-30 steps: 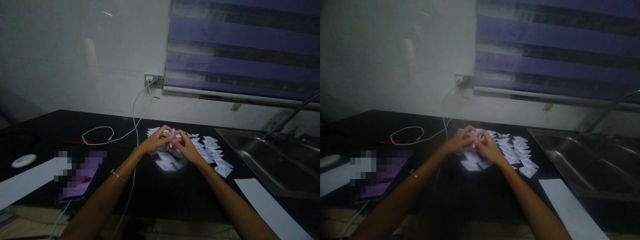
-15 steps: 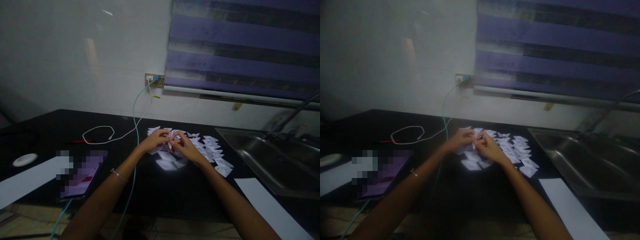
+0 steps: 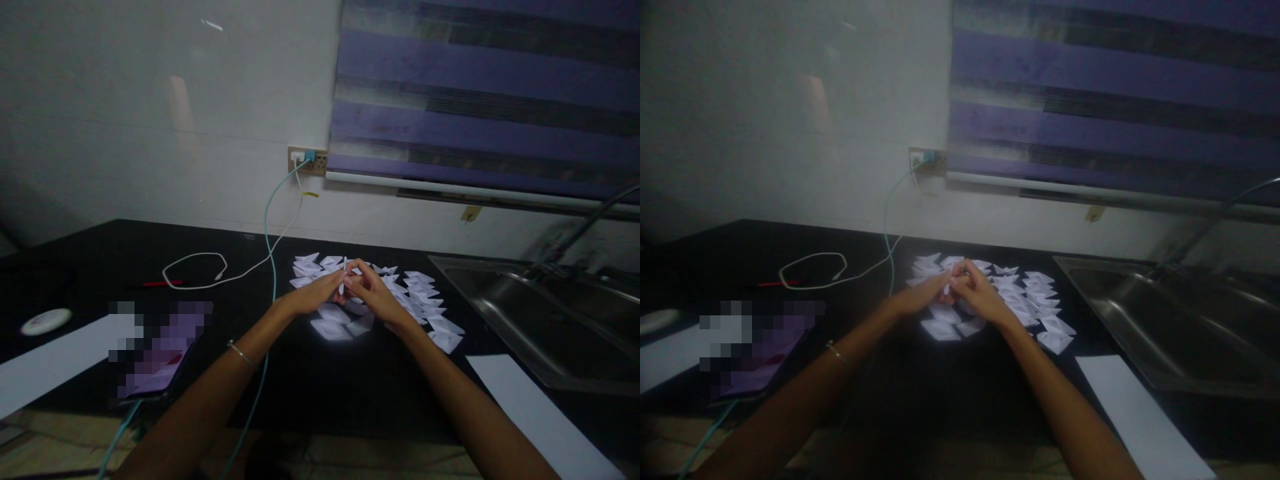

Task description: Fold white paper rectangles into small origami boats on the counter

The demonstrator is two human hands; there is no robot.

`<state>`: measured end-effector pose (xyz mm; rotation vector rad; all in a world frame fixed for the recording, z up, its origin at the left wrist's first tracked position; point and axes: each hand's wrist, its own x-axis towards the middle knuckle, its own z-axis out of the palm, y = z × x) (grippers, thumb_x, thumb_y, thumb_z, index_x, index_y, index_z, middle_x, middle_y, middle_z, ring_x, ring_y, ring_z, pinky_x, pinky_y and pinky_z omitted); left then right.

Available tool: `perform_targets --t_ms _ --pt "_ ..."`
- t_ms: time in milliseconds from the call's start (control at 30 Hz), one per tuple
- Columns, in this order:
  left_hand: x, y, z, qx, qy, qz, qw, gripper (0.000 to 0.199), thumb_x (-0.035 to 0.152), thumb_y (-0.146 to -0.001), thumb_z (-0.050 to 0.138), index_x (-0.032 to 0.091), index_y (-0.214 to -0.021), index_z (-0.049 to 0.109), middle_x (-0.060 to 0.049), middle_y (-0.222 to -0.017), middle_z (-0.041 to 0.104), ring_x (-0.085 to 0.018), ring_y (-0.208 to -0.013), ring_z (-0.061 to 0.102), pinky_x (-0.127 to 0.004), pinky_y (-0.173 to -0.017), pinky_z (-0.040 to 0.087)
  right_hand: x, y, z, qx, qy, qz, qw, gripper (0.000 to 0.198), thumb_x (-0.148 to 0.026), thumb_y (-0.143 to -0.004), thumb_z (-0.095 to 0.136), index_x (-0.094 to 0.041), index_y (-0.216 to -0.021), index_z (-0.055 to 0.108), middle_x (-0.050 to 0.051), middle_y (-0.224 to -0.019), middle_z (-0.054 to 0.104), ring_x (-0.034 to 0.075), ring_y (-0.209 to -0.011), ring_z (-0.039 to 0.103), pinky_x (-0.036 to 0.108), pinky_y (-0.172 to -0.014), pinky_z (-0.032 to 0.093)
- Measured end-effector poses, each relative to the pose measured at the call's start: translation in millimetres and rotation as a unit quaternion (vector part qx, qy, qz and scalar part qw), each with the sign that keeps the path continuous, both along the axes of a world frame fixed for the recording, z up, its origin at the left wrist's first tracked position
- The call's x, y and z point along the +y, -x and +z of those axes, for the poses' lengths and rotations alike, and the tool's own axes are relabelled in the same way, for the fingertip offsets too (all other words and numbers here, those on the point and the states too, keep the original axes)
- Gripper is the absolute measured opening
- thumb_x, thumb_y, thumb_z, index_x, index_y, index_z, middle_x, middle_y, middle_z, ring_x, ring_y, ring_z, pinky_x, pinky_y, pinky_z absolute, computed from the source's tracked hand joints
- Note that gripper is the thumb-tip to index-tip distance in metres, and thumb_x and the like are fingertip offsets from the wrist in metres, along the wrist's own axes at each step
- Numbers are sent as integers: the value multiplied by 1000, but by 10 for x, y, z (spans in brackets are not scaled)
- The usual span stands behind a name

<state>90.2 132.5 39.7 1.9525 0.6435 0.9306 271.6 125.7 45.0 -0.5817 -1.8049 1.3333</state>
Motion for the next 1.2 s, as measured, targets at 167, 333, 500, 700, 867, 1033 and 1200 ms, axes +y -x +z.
perform_targets --t_ms 167,333,500,700,867,1033,1200 --pt "-53 -26 -3 47 -1 -2 999 57 62 -98 23 18 -89 58 -2 -70 52 -16 -69 48 -29 -72 44 -29 28 22 17 15 14 1000 30 -46 -86 65 -24 -98 49 0 -75 70 16 -67 68 30 -68 54" --pt "-45 4 -30 84 -22 9 996 73 69 -94 7 19 -83 59 -7 -85 62 -21 -90 56 -36 -98 41 -14 69 6 11 38 -38 999 30 -51 -88 60 -23 -89 49 -2 -66 67 15 -59 66 27 -61 53" --pt "-24 42 -64 170 -32 26 985 80 65 -96 4 11 -125 55 -18 -137 55 -26 -131 45 -44 -117 25 20 60 -30 1 42 -56 998 28 -47 -89 61 -23 -85 47 -3 -63 66 13 -54 63 25 -56 50" --pt "9 139 -36 157 -111 -8 981 59 53 -101 21 17 -134 54 -14 -143 53 -26 -134 46 -43 -115 31 15 41 -22 -5 8 -46 999 19 -40 -93 54 -24 -87 46 -3 -68 65 16 -61 66 31 -64 53" --pt "48 159 -46 175 -137 22 975 55 45 -103 20 16 -134 55 -13 -141 56 -25 -133 48 -43 -114 34 -4 57 -70 -153 -192 -195 950 13 -31 -97 45 -22 -90 51 0 -69 64 17 -63 63 29 -64 47" --pt "-3 68 25 246 -198 189 930 49 37 -99 37 17 -143 47 -13 -143 54 -27 -128 53 -45 -108 40 13 68 -149 -232 -289 -268 889 7 -23 -93 47 -20 -96 53 4 -73 67 18 -63 64 27 -62 44" --pt "-112 -87 82 250 -219 299 894 42 29 -94 44 20 -134 56 -12 -123 67 -28 -105 66 -43 -91 52 7 86 -155 -258 -327 -322 850 10 -23 -93 46 -19 -98 53 8 -79 70 20 -66 66 28 -62 43"
